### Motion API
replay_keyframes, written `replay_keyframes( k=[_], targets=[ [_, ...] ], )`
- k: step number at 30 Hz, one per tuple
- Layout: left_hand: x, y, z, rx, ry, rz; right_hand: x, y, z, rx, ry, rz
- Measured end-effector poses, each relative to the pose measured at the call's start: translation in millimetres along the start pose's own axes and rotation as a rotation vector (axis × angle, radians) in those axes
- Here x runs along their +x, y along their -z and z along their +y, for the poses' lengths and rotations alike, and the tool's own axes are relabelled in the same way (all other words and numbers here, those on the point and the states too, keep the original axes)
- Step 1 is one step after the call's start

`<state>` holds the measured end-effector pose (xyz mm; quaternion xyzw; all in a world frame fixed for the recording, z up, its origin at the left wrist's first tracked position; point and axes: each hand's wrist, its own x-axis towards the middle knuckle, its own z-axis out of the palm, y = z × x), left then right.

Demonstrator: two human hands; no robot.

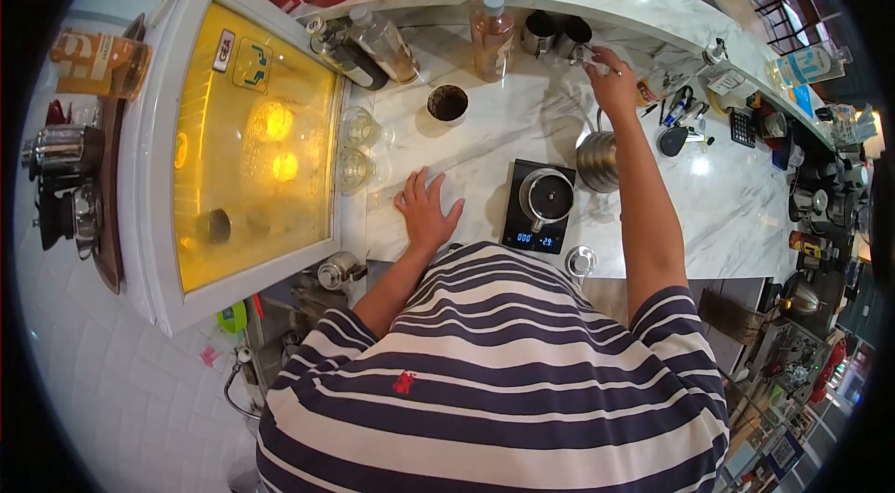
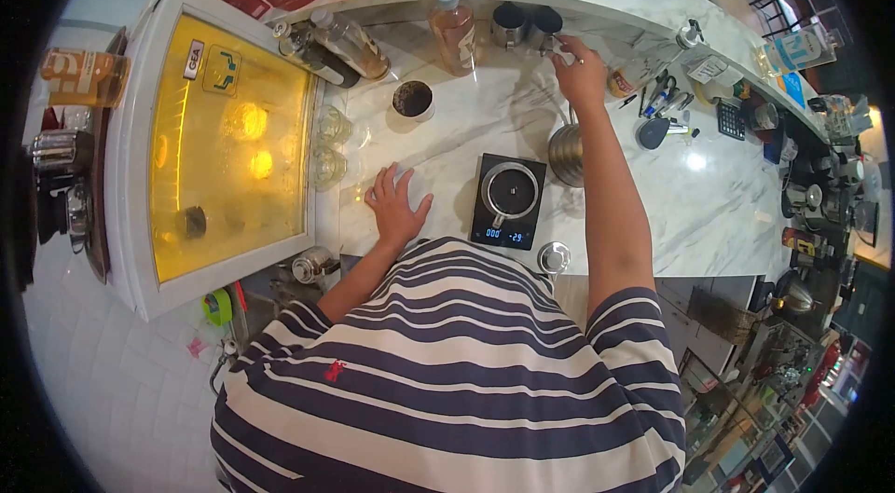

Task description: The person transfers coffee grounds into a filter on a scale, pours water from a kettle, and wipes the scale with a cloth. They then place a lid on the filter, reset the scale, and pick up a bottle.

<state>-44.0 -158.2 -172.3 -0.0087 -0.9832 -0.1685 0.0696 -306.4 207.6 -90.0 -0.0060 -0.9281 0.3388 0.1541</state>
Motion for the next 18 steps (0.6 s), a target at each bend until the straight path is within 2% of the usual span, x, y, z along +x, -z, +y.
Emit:
replay_keyframes(
  k=[1,4,7,10,13,18],
  targets=[
    [-0.7,-0.1,-0.6,-0.002,-0.012,0.007,-8.5,6.1,-3.7,-0.003,-0.011,-0.006],
    [6.7,-4.3,-7.1,-0.017,-0.055,0.038,-35.3,25.4,-14.6,-0.104,0.139,0.149],
    [32.3,-9.2,-7.2,-0.107,0.043,0.089,-82.0,52.3,-38.3,-0.041,0.209,0.227],
    [76.2,-3.9,6.8,-0.218,0.11,0.207,-140.5,69.2,-66.2,0.025,0.126,0.281],
    [121.6,5.4,21.2,-0.248,0.052,0.297,-190.2,77.5,-75.5,0.091,0.114,0.294],
    [162.2,0.0,28.6,-0.383,0.087,0.259,-258.4,87.0,-61.8,0.041,0.068,0.29]
  ],
)
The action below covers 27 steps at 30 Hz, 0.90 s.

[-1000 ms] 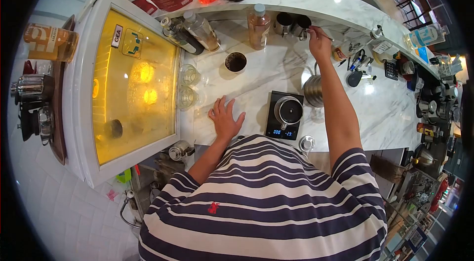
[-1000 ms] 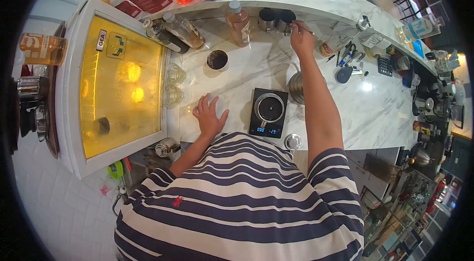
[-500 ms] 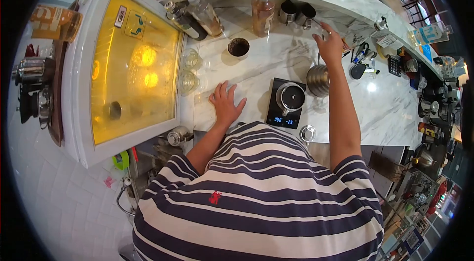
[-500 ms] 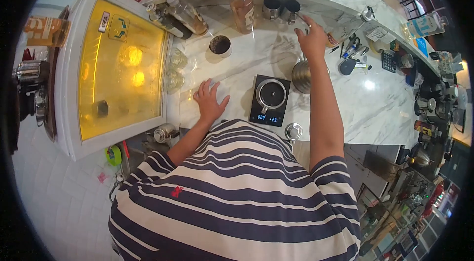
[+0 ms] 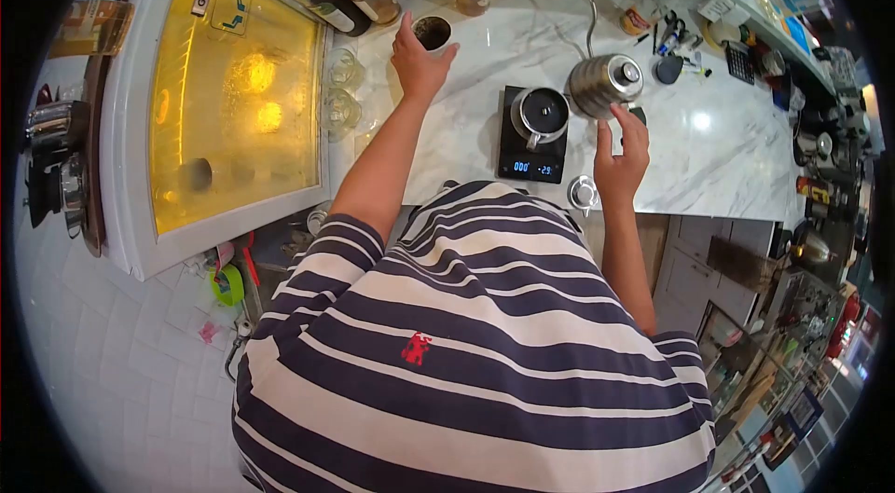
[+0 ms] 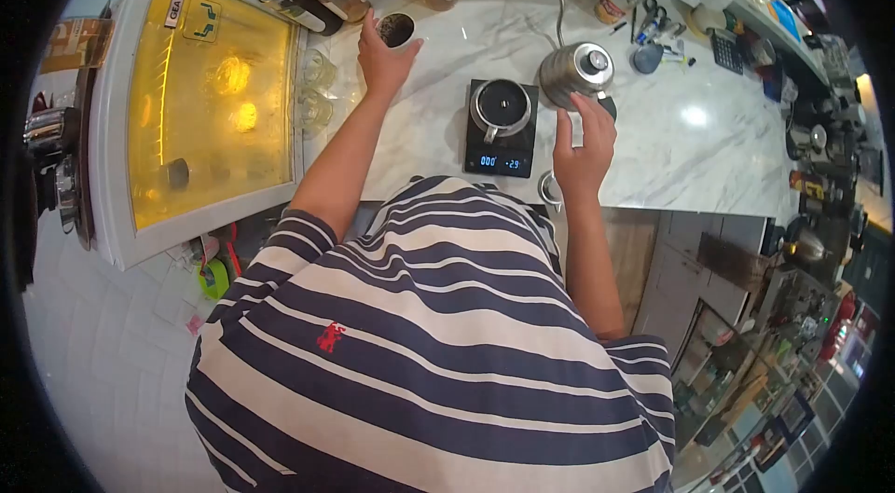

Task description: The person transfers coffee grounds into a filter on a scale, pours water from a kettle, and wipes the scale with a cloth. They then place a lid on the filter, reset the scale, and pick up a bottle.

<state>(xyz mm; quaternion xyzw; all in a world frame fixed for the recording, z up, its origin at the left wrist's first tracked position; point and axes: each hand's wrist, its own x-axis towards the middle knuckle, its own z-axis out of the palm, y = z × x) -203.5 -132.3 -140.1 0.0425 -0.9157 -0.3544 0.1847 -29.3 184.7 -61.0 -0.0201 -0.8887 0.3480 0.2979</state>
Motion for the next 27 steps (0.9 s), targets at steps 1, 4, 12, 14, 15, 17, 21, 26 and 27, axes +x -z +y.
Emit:
replay_keyframes(
  k=[1,4,12,14,15,17,21,26,27],
  targets=[
    [4.0,-2.1,-2.9,-0.031,0.015,-0.017,-11.2,4.2,3.8,-0.014,-0.01,-0.012],
    [-1.7,4.5,-2.2,-0.052,0.032,-0.04,-41.4,14.9,11.4,-0.05,-0.049,-0.045],
    [-77.1,48.4,7.6,-0.088,-0.048,-0.188,-112.6,25.0,28.2,-0.165,-0.272,-0.213],
    [-98.8,58.5,4.3,-0.109,-0.031,-0.25,-126.8,25.1,29.8,-0.254,-0.353,-0.226],
    [-110.4,63.9,1.3,-0.117,-0.018,-0.279,-133.9,24.6,30.2,-0.297,-0.392,-0.237],
    [-136.3,71.5,-2.9,-0.166,-0.038,-0.288,-150.2,19.7,35.8,-0.263,-0.55,-0.188],
    [-161.7,70.7,-11.3,-0.204,-0.069,-0.243,-166.7,17.0,36.6,-0.225,-0.748,-0.061],
    [-192.2,71.4,-21.4,-0.031,-0.04,-0.259,-185.7,11.8,61.7,-0.105,-1.103,-0.194],
    [-195.6,73.2,-19.8,-0.005,-0.062,-0.262,-183.8,10.8,64.1,-0.047,-1.158,-0.244]
  ],
)
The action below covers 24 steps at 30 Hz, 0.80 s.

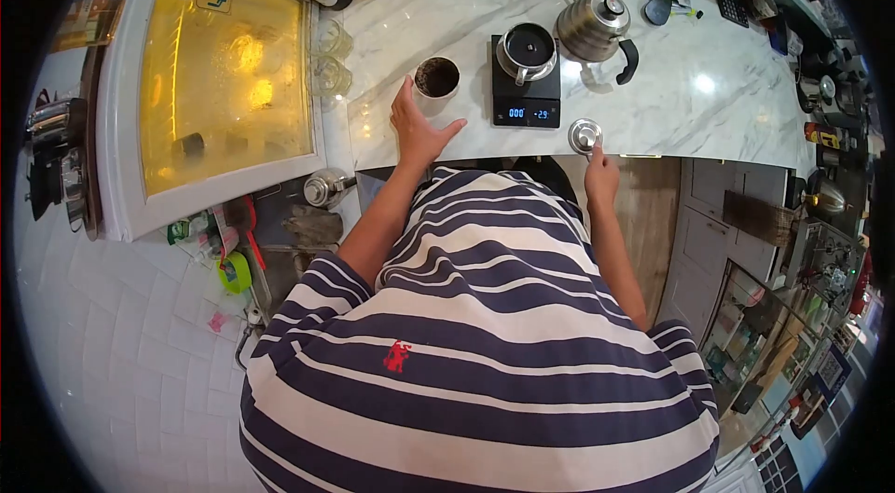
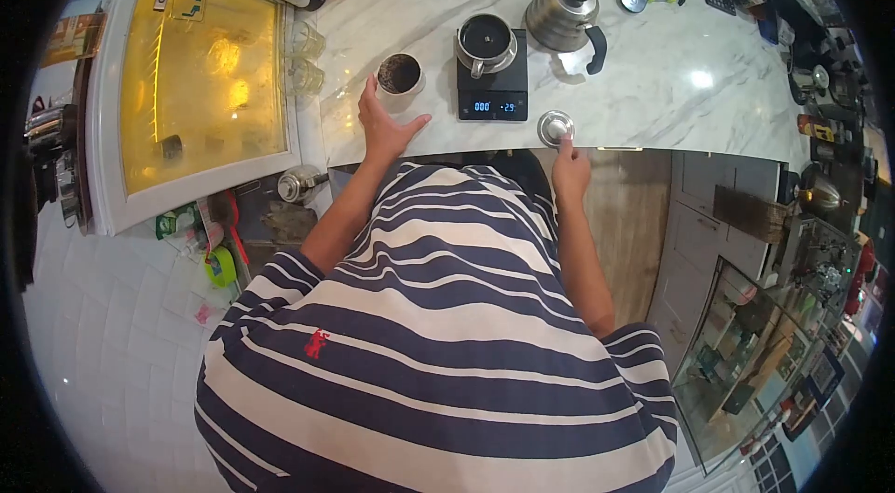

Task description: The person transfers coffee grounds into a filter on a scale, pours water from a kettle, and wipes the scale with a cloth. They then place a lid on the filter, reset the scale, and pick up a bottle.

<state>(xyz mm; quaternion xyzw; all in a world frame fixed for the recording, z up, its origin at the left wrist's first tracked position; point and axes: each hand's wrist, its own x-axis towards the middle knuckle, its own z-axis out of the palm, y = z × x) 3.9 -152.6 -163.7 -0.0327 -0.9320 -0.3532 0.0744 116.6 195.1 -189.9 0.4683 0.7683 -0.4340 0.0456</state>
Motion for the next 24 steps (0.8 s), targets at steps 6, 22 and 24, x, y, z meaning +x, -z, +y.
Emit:
replay_keyframes(
  k=[6,22,24],
  targets=[
    [-15.9,3.3,-0.8,0.123,-0.053,-0.005,3.1,-12.8,16.1,0.208,-0.045,-0.201],
    [-27.0,-7.7,-11.5,0.17,-0.065,0.057,-18.8,-5.5,-176.2,0.362,0.556,-0.275],
    [-26.7,-6.9,-10.4,0.169,-0.063,0.058,-11.0,-18.5,-176.1,0.347,0.542,-0.298]
  ],
)
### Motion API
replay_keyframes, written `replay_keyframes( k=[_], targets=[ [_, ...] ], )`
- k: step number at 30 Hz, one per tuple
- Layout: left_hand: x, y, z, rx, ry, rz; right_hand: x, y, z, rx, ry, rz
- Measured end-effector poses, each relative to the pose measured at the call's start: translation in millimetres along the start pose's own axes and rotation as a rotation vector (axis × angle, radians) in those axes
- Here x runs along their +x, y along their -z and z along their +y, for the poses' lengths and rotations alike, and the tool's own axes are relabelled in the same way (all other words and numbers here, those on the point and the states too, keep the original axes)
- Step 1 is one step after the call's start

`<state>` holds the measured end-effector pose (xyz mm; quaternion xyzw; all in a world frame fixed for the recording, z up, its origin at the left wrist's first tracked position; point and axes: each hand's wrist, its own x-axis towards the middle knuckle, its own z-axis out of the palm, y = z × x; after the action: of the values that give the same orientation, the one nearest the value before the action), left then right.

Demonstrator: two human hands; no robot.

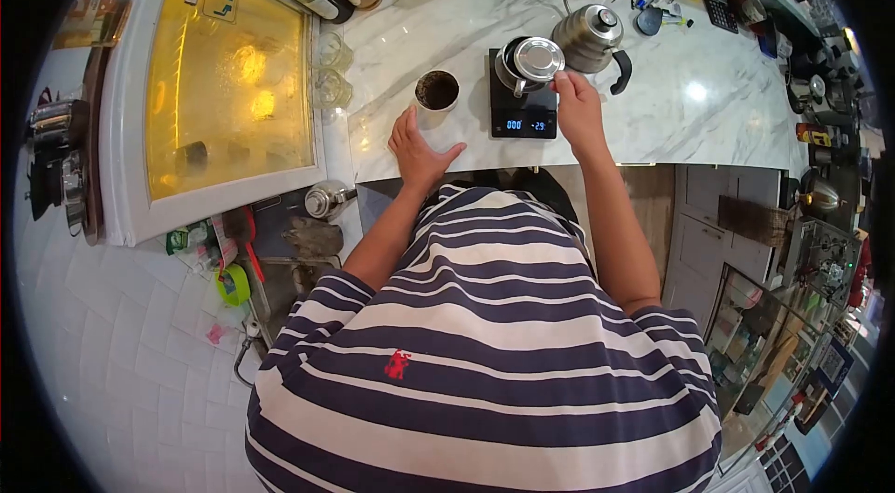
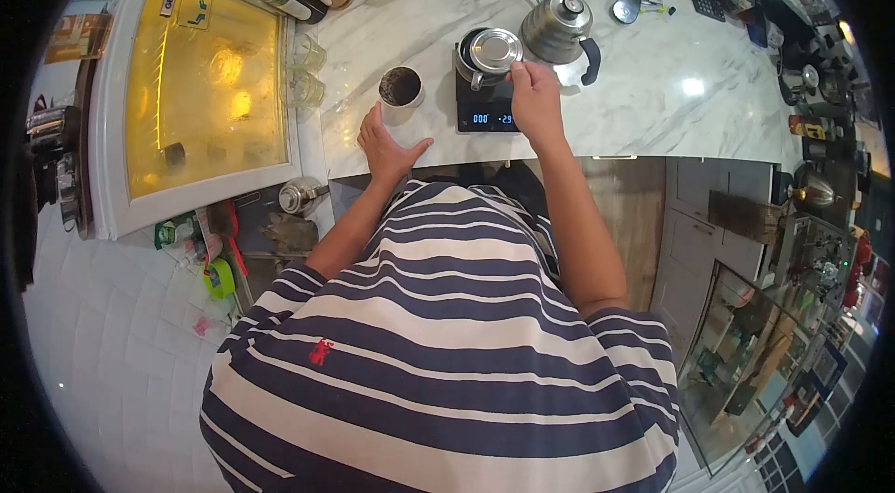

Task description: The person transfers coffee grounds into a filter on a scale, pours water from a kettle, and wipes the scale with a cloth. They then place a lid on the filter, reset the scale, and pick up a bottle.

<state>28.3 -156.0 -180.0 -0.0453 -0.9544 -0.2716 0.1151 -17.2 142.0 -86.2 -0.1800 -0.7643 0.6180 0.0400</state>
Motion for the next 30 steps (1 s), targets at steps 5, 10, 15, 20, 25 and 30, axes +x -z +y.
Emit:
replay_keyframes(
  k=[5,10,15,20,25,30],
  targets=[
    [-0.9,0.4,0.0,-0.018,0.006,0.016,2.9,-7.9,-0.4,-0.077,0.041,-0.034],
    [-1.2,0.8,-0.5,-0.016,-0.001,0.016,4.5,-5.2,-9.5,-0.209,0.031,-0.061],
    [0.4,4.5,2.0,-0.01,0.001,-0.021,-3.8,1.8,-26.5,-0.111,-0.075,-0.082],
    [-10.5,5.5,-0.6,-0.13,-0.086,0.168,-16.0,25.7,39.3,-0.101,-0.044,0.021],
    [-18.1,7.2,10.3,-0.323,-0.142,-0.081,-28.8,41.6,89.6,-0.196,-0.079,-0.143],
    [9.2,-10.2,51.3,-0.403,-0.043,-0.309,-16.9,42.0,83.8,-0.329,0.011,-0.401]
  ],
)
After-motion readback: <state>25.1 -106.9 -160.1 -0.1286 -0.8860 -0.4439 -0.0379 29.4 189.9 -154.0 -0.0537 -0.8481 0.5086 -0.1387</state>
